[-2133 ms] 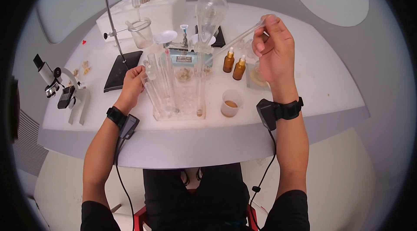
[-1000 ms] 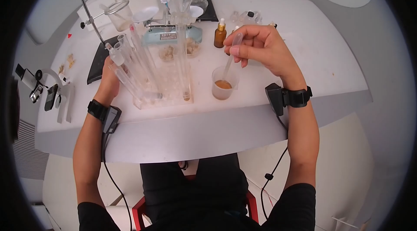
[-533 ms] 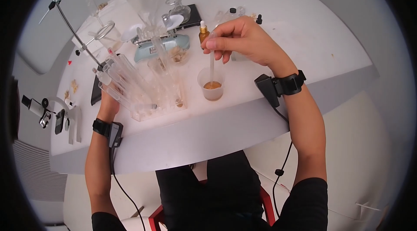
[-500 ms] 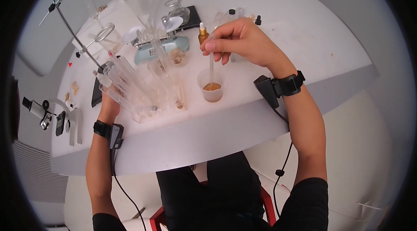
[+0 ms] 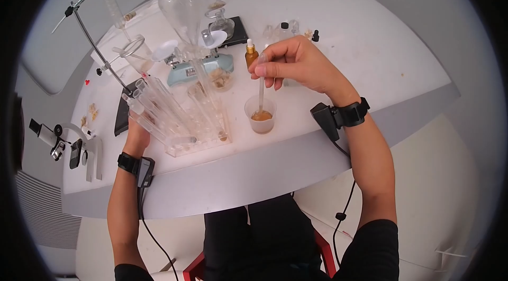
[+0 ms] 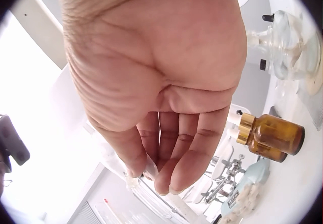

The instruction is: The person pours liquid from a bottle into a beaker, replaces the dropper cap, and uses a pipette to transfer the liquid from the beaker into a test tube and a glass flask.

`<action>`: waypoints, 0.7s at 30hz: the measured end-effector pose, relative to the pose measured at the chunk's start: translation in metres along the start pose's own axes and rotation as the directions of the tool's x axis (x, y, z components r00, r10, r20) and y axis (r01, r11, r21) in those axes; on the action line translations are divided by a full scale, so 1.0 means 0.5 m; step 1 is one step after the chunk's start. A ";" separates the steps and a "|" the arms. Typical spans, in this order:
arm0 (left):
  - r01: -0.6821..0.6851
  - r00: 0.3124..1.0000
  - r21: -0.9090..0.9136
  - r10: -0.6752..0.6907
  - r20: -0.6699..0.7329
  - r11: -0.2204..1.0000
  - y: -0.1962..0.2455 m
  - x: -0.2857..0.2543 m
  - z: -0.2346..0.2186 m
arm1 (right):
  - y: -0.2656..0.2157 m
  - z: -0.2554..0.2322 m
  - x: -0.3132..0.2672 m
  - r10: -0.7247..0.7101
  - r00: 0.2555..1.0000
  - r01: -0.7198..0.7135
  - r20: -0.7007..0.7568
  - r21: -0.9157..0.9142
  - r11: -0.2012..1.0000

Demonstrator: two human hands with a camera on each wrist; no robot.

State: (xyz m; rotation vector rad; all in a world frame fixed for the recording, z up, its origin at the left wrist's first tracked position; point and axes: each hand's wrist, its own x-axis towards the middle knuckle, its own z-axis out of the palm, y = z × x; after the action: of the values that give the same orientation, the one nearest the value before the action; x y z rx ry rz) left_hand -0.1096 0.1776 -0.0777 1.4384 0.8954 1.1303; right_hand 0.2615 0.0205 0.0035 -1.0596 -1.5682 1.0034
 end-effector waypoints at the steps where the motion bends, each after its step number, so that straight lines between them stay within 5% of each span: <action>1: 0.006 1.000 -0.006 -0.006 -0.001 1.000 -0.003 0.003 -0.002 | -0.002 0.001 0.000 -0.002 1.000 0.002 0.001 -0.004 1.000; 21: 0.049 0.999 0.001 -0.049 0.000 0.999 0.007 0.005 0.005 | -0.002 0.008 -0.002 -0.004 0.998 0.001 -0.060 -0.046 0.999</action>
State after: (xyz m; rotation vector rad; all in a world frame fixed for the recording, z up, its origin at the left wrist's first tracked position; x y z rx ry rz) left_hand -0.1066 0.1785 -0.0737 1.4099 0.9265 1.0937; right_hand 0.2577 0.0187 0.0034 -1.1099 -1.5499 0.9291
